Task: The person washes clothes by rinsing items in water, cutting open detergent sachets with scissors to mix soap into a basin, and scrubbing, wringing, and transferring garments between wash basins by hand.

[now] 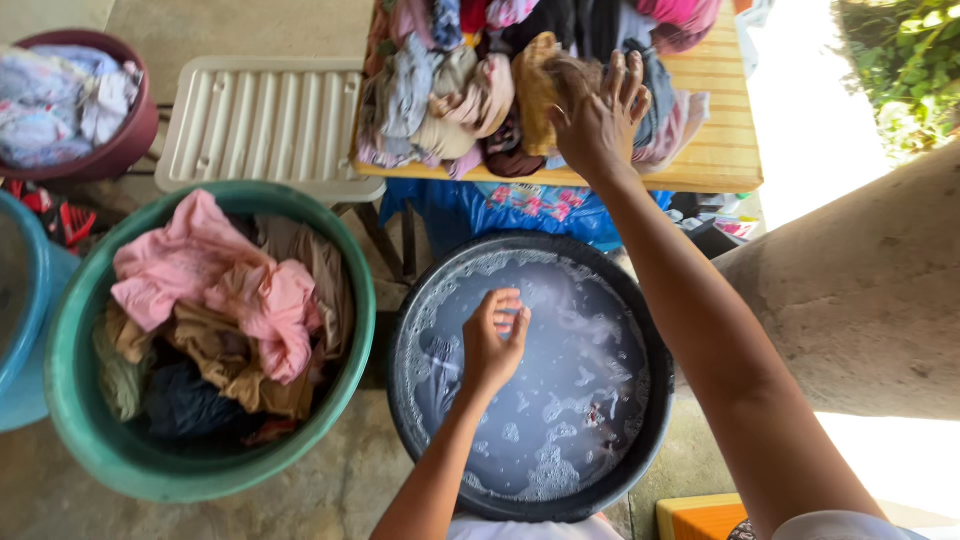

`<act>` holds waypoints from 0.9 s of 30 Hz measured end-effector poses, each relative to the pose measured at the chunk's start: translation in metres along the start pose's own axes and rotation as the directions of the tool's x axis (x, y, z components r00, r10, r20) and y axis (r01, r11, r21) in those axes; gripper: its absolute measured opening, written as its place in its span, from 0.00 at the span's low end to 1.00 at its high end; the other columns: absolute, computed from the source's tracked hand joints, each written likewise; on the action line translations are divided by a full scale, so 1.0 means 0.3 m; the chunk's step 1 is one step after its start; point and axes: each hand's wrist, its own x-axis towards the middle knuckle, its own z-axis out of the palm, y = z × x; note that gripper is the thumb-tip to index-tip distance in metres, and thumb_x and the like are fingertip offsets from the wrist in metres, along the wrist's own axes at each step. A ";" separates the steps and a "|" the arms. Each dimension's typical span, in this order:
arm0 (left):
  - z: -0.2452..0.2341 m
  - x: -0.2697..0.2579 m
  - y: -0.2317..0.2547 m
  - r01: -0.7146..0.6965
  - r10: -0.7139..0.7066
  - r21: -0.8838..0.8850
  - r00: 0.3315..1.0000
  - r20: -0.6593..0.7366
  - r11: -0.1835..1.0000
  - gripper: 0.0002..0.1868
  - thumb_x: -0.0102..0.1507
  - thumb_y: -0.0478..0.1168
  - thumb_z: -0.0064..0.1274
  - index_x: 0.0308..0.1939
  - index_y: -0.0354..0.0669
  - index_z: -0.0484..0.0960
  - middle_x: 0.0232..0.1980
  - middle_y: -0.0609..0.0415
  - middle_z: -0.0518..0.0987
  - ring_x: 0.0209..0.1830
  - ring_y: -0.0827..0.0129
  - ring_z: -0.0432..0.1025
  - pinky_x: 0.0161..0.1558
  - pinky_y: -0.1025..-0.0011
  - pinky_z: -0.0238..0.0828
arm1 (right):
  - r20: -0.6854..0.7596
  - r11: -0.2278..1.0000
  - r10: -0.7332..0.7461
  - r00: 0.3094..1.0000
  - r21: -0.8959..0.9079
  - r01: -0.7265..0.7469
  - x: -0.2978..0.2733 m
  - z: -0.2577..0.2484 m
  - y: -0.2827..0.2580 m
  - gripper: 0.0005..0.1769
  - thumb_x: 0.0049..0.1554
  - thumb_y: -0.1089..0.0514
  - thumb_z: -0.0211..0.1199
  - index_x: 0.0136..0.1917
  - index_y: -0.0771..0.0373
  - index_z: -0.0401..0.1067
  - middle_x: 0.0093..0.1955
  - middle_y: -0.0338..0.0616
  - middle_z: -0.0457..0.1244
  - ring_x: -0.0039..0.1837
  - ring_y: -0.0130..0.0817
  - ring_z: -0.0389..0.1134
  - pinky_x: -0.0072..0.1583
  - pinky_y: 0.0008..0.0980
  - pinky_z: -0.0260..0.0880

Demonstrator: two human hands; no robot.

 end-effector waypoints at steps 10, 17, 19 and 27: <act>-0.175 0.157 -0.675 -0.087 0.037 0.402 0.991 0.129 0.911 0.24 0.54 0.25 0.51 0.55 0.38 0.80 0.57 0.41 0.82 0.60 0.52 0.77 0.63 0.64 0.73 | -0.037 0.753 -0.566 0.823 0.382 0.535 -0.531 0.309 -0.048 0.10 0.53 0.66 0.64 0.49 0.60 0.78 0.57 0.45 0.69 0.63 0.44 0.69 0.67 0.45 0.72; -0.182 0.138 -0.830 -0.103 -0.127 0.620 0.940 0.315 0.778 0.34 0.49 0.30 0.64 0.61 0.37 0.74 0.65 0.35 0.71 0.68 0.42 0.64 0.64 0.53 0.62 | 0.567 0.850 -0.480 0.670 0.491 0.193 -1.016 0.797 -0.066 0.40 0.54 0.44 0.72 0.69 0.73 0.64 0.68 0.68 0.60 0.69 0.64 0.61 0.68 0.54 0.61; -0.200 0.123 -0.833 -0.002 -0.229 0.621 0.928 0.292 0.784 0.25 0.50 0.31 0.61 0.52 0.40 0.79 0.61 0.42 0.77 0.64 0.49 0.69 0.62 0.61 0.69 | 0.678 0.862 -0.378 0.630 0.507 -0.029 -1.058 0.831 -0.053 0.39 0.50 0.41 0.73 0.66 0.69 0.69 0.65 0.63 0.65 0.67 0.59 0.65 0.66 0.51 0.64; -0.262 0.054 -0.763 0.017 -0.238 0.540 0.909 0.343 0.842 0.12 0.51 0.29 0.62 0.37 0.36 0.80 0.41 0.39 0.85 0.45 0.51 0.80 0.47 0.57 0.76 | 0.925 0.601 -0.163 0.343 0.369 -0.709 -1.046 0.763 0.048 0.32 0.47 0.57 0.77 0.64 0.61 0.74 0.61 0.52 0.70 0.61 0.46 0.72 0.63 0.40 0.72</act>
